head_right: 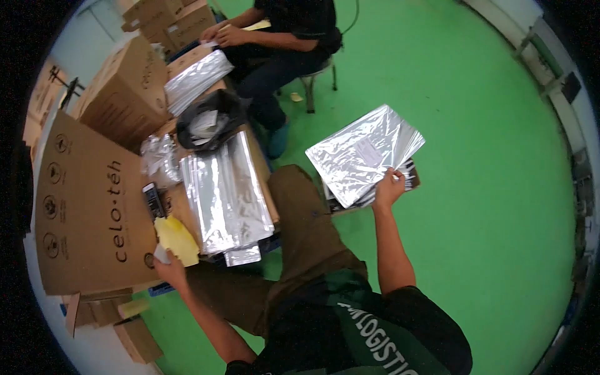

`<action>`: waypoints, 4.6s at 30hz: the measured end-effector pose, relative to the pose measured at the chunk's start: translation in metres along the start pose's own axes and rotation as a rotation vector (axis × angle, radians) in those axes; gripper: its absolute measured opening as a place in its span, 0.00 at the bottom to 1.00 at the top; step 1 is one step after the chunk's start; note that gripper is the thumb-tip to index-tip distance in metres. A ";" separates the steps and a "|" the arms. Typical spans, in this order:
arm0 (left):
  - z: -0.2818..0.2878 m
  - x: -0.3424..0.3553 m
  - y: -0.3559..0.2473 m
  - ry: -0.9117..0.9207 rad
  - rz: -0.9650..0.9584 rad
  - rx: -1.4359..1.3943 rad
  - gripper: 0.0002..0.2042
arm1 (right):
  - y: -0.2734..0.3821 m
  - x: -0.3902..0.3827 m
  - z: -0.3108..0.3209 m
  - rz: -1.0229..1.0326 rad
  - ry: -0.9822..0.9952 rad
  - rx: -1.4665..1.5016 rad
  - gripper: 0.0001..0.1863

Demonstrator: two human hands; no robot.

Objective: Labeling silver foil packages with yellow slips.

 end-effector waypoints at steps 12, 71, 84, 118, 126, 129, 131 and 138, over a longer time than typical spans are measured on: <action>-0.018 -0.032 -0.042 0.218 0.020 -0.428 0.10 | -0.024 -0.033 -0.014 0.106 0.408 -1.127 0.14; -0.045 -0.073 -0.095 0.174 0.020 -0.577 0.10 | 0.077 -0.305 -0.229 0.944 1.400 -0.903 0.36; -0.042 -0.110 -0.096 0.089 -0.212 -0.227 0.17 | 0.091 -0.316 -0.233 0.947 1.371 -0.468 0.22; -0.045 -0.119 -0.120 0.744 0.144 -1.052 0.09 | 0.137 -0.312 -0.174 -0.194 1.918 -0.090 0.12; -0.033 -0.121 -0.119 0.708 0.124 -1.006 0.10 | 0.137 -0.319 -0.169 -0.203 1.932 -0.086 0.10; -0.029 -0.123 -0.113 0.727 0.122 -1.006 0.10 | 0.143 -0.326 -0.166 -0.233 1.959 -0.106 0.09; -0.028 -0.125 -0.109 0.742 0.137 -1.009 0.09 | 0.149 -0.332 -0.165 -0.121 2.002 -0.196 0.10; -0.010 -0.128 -0.103 0.619 0.066 -1.119 0.10 | 0.131 -0.345 -0.164 -0.117 2.079 -0.114 0.11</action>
Point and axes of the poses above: each hand's wrist, its own x-axis towards the middle knuckle, its own z-axis out of the back of the hand, y = z × x, the point moved 7 cm from there along x, towards the middle knuckle, and after that the axes turned 9 degrees about y, right-handed, at the moved point
